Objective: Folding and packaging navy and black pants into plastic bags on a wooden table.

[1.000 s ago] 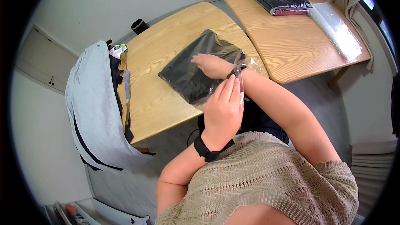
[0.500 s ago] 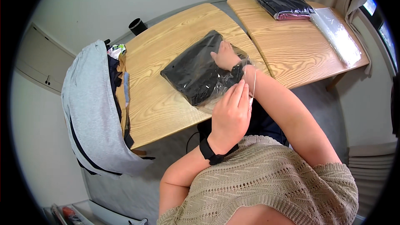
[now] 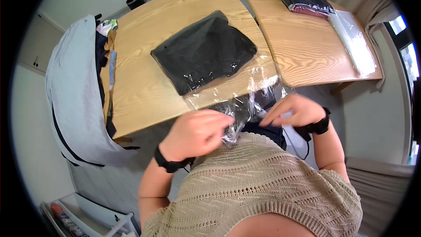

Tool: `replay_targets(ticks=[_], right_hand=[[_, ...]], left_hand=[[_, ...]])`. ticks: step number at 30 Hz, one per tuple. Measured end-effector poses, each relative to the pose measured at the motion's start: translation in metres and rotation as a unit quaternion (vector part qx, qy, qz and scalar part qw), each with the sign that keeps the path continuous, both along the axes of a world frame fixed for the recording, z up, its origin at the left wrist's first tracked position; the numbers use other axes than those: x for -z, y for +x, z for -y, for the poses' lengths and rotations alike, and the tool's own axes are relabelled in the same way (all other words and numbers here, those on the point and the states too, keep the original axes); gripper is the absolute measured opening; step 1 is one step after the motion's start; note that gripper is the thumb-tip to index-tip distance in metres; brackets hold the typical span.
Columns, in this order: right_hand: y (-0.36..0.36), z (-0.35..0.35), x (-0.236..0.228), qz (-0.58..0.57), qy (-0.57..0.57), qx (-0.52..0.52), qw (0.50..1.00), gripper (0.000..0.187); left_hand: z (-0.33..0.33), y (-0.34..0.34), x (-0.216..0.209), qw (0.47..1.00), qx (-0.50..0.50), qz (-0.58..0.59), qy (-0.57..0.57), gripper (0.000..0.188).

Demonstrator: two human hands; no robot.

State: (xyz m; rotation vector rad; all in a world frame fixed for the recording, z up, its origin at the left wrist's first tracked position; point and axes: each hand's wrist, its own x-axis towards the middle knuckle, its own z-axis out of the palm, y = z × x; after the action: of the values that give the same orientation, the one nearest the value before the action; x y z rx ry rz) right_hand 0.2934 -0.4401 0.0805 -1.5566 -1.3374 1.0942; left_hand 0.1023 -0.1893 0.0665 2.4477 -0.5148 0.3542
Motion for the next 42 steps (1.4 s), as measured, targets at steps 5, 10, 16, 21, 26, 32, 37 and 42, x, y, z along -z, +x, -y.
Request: replay_targets(ticks=[5, 10, 16, 21, 26, 32, 37, 42], right_hand=[[0.065, 0.017, 0.022, 0.227, 0.003, 0.278, 0.933, 0.037], [0.089, -0.019, 0.045, 0.480, 0.034, 0.141, 0.865, 0.074], [0.088, -0.028, 0.042, 0.596, 0.016, 0.000, 0.803, 0.063], [0.087, -0.021, 0.043, 0.472, 0.029, 0.019, 0.881, 0.027], [0.058, -0.012, 0.041, 0.306, 0.127, 0.084, 0.940, 0.031], [0.037, -0.022, 0.070, 0.472, 0.139, 0.107, 0.864, 0.051], [0.041, -0.027, 0.081, 0.458, 0.149, 0.066, 0.874, 0.030], [0.043, -0.029, 0.086, 0.293, 0.119, 0.110, 0.942, 0.021]], left_hand=[[-0.034, -0.004, 0.017, 0.976, -0.156, 0.015, 0.149, 0.073], [-0.036, 0.003, 0.051, 0.957, -0.161, -0.022, 0.241, 0.064], [-0.035, -0.003, 0.071, 0.956, -0.181, 0.007, 0.233, 0.054], [-0.057, -0.017, 0.057, 0.970, -0.155, -0.024, 0.186, 0.043], [-0.070, -0.048, 0.051, 0.975, -0.172, 0.057, 0.129, 0.044], [-0.073, -0.053, 0.066, 0.959, -0.187, 0.110, 0.183, 0.048], [-0.079, -0.049, 0.068, 0.975, -0.127, 0.097, 0.152, 0.034], [-0.082, -0.047, 0.069, 0.984, -0.173, 0.029, 0.016, 0.026]])
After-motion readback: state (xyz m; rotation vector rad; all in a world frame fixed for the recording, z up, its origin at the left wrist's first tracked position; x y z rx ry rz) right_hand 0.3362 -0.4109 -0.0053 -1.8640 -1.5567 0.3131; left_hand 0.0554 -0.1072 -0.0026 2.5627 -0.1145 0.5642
